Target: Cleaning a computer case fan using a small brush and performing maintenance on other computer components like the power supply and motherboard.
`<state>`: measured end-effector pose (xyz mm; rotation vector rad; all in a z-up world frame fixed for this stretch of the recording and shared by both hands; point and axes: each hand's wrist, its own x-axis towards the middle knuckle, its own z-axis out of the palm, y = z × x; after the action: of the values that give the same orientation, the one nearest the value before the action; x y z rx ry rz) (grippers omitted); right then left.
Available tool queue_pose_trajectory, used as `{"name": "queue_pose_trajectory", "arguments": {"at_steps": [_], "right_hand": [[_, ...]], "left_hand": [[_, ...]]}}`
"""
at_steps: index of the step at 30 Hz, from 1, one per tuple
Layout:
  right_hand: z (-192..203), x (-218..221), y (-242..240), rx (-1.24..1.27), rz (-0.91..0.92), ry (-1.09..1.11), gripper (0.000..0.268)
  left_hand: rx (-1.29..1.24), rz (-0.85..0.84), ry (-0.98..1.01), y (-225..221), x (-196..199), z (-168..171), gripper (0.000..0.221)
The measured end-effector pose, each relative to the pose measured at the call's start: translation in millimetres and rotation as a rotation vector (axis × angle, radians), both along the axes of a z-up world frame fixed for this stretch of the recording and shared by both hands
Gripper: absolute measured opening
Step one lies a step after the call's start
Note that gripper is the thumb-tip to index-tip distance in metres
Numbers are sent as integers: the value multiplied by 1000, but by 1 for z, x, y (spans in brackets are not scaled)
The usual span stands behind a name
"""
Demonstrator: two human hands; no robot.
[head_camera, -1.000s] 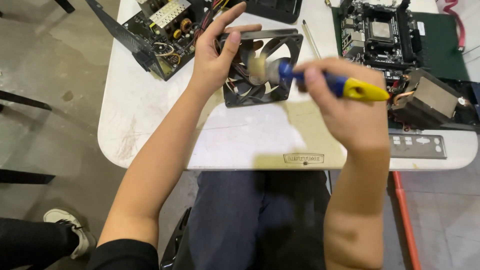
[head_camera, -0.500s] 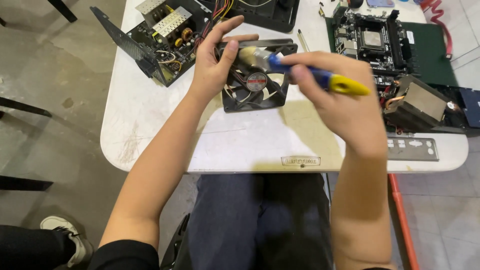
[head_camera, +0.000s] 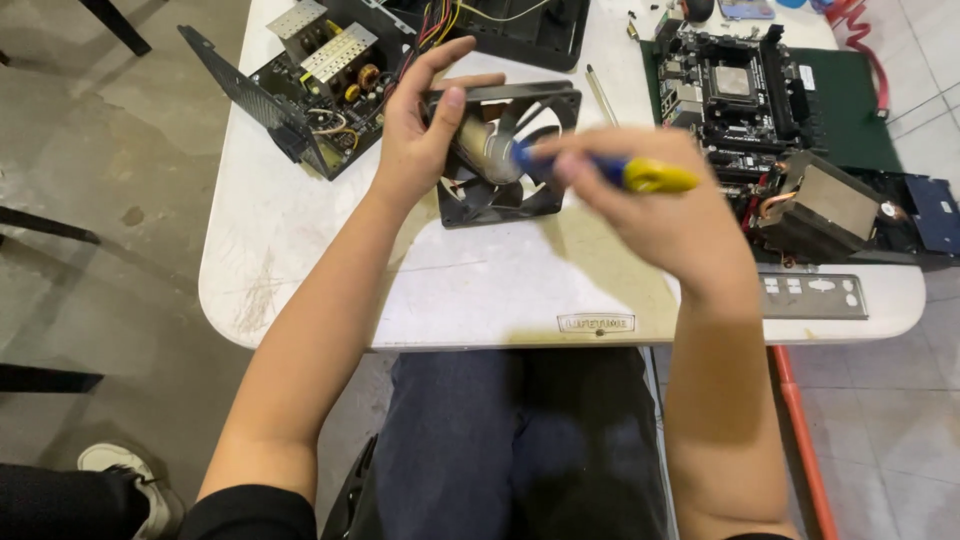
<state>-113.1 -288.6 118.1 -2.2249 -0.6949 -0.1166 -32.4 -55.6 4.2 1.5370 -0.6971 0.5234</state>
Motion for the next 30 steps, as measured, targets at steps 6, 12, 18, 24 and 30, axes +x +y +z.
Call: {"name": "queue_pose_trajectory", "arguments": {"at_steps": [6,12,18,24,30], "right_hand": [[2,-6,-3,-35,-12,-189,25],[-7,-11,-4,-16,24,-117,30],[-29,-34,-5,-92,-19,-80,31],[-90,-50,19,-44,100,-348,16],[-75,-45,14,-25,76,-273,22]], "left_hand": [[8,37,-15,1,0,-3,45],[-115,-87,46,0,2,-6,46],[-126,-87,25,-1,4,-9,43],[-38,75,-24,-2,4,-7,44],[-27,67,-67,0,3,-7,40]]}}
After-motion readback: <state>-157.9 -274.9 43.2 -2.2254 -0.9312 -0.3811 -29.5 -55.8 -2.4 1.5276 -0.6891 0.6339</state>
